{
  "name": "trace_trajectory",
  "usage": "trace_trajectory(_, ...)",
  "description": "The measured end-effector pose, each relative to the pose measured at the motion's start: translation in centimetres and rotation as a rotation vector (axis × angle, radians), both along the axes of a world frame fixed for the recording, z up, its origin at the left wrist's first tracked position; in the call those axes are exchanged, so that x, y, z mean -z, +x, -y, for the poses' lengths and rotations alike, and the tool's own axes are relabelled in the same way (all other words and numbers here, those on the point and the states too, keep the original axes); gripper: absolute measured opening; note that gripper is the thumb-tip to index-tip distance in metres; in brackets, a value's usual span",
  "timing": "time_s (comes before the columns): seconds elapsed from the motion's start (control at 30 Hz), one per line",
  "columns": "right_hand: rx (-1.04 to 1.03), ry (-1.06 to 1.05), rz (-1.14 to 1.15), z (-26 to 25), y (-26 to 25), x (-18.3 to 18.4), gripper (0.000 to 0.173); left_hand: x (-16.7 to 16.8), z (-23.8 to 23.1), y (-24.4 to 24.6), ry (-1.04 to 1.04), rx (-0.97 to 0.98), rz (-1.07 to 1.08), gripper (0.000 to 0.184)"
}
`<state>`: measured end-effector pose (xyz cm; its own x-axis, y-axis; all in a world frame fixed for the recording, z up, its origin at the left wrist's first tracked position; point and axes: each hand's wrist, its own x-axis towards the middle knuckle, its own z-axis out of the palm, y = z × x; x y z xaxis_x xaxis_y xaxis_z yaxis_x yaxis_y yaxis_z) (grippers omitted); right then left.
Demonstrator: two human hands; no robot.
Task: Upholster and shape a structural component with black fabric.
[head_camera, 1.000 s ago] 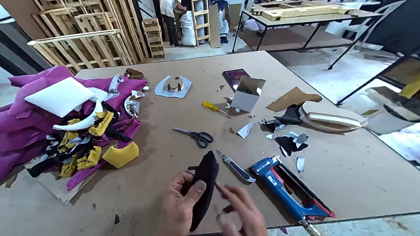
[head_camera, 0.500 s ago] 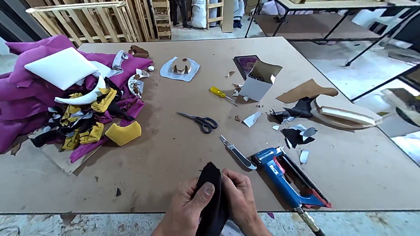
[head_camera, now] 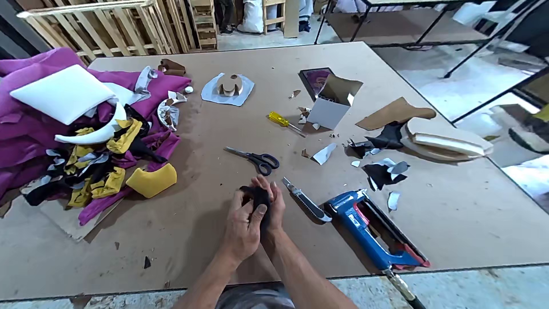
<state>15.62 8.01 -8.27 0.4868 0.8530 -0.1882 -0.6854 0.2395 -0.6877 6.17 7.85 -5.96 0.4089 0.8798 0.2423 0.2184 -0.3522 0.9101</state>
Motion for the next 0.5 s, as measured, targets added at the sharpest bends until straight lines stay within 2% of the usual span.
trace_trajectory(0.07,-0.024,-0.152,-0.149,1.7,0.3,0.0,0.067,2.0,0.4,0.3,0.02,0.033,-0.071,0.051)
trace_trajectory(0.13,-0.021,-0.312,-0.159,3.8,0.5,-1.5,0.07,2.8,1.2,0.7,0.087,0.04,-0.149,0.05)
trace_trajectory(0.17,-0.067,-0.381,-0.04,5.5,1.0,-2.3,0.066,3.2,1.9,0.8,0.115,0.056,-0.203,0.047)
trace_trajectory(0.2,-0.134,-0.424,0.204,7.3,2.2,-2.8,0.059,3.5,2.4,0.9,0.156,0.096,-0.264,0.041)
trace_trajectory(0.23,-0.176,-0.465,0.549,9.2,4.0,-3.4,0.052,4.0,2.8,0.9,0.21,0.147,-0.329,0.036)
trace_trajectory(0.3,-0.023,-0.676,1.296,13.1,8.5,-4.0,0.043,5.2,3.6,1.2,0.38,0.196,-0.446,0.032)
trace_trajectory(0.33,0.064,-0.81,1.533,14.8,11.0,-3.7,0.049,5.6,3.8,1.3,0.428,0.195,-0.476,0.035)
trace_trajectory(0.37,0.091,-0.944,1.661,16.3,13.5,-2.9,0.06,5.8,3.9,1.3,0.445,0.191,-0.488,0.038)
trace_trajectory(0.43,0.017,-1.174,1.724,18.5,17.1,-1.0,0.081,5.9,4.0,1.1,0.438,0.191,-0.488,0.039)
trace_trajectory(0.5,-0.08,-1.225,1.713,19.0,19.2,0.3,0.087,6.0,3.8,1.2,0.447,0.196,-0.496,0.038)
